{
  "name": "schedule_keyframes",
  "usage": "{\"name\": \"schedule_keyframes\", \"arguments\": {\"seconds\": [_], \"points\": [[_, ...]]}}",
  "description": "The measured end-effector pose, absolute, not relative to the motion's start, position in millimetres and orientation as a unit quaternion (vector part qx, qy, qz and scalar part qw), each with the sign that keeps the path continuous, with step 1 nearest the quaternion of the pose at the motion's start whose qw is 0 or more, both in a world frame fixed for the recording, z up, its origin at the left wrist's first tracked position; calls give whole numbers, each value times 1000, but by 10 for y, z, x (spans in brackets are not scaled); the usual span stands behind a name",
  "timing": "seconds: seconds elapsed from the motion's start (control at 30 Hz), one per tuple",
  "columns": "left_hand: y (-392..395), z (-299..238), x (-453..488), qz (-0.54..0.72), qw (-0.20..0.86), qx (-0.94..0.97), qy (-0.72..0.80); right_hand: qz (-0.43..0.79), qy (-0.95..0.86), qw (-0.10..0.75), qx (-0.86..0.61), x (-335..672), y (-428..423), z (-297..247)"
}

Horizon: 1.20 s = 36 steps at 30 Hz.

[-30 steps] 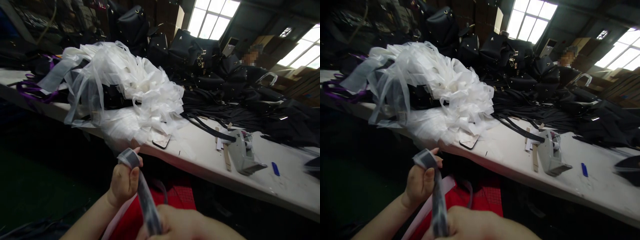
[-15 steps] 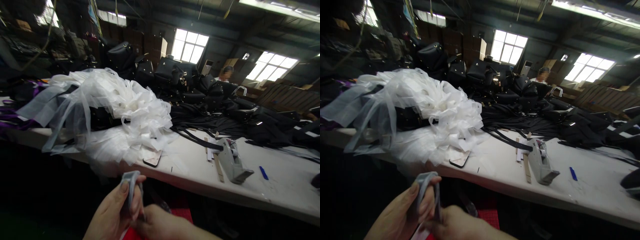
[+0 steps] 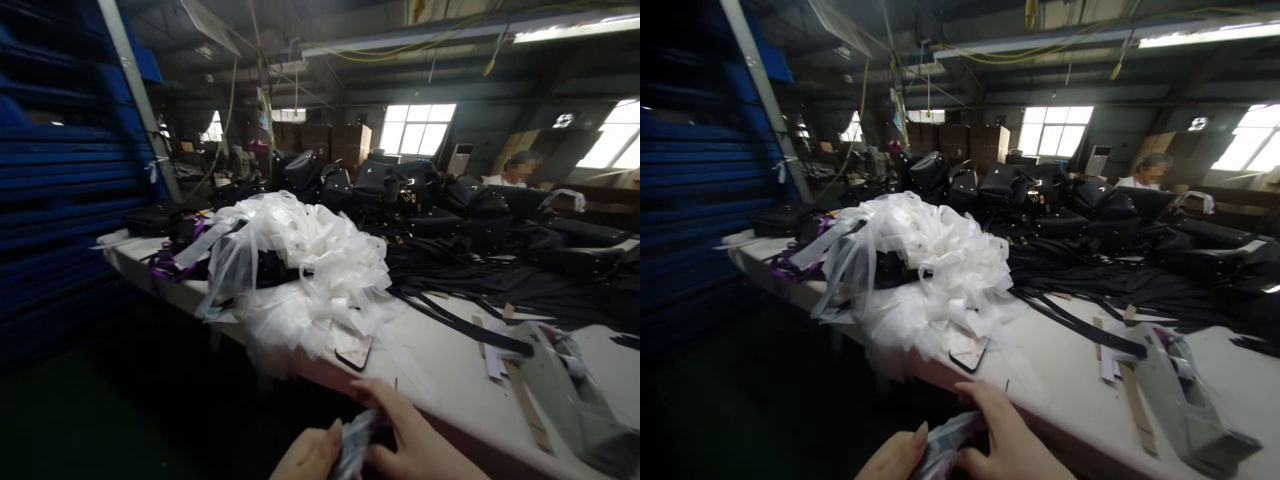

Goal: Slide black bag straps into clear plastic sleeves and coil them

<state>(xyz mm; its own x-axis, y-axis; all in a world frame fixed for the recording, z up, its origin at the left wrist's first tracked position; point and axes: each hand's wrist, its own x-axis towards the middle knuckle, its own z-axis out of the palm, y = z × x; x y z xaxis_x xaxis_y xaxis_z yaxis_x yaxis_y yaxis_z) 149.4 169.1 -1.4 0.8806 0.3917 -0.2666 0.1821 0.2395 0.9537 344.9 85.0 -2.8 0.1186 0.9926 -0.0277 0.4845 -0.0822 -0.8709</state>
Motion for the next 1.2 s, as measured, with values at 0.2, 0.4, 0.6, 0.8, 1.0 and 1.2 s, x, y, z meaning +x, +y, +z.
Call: {"name": "schedule_keyframes", "arguments": {"seconds": [0.2, 0.4, 0.6, 0.8, 1.0, 1.2], "points": [[1805, 493, 1461, 194, 895, 363, 170, 471, -562, 388, -559, 3052, 989, -550], [2062, 527, 1515, 511, 573, 576, 281, 615, -543, 351, -452, 2735, 764, -283], [1916, -128, 1562, 215, 293, 901, 238, 672, -414, 430, -440, 3153, 761, -4], [1798, -307, 1514, 71, 350, 898, 256, 470, -593, 252, -604, 3534, 705, -263], [1819, -372, 1474, -145, 742, 611, 234, 220, -674, 165, -685, 3432, 684, -398], [1695, -402, 1625, -78, 942, 283, 162, 426, -457, 481, -615, 2899, 571, -701]]}}
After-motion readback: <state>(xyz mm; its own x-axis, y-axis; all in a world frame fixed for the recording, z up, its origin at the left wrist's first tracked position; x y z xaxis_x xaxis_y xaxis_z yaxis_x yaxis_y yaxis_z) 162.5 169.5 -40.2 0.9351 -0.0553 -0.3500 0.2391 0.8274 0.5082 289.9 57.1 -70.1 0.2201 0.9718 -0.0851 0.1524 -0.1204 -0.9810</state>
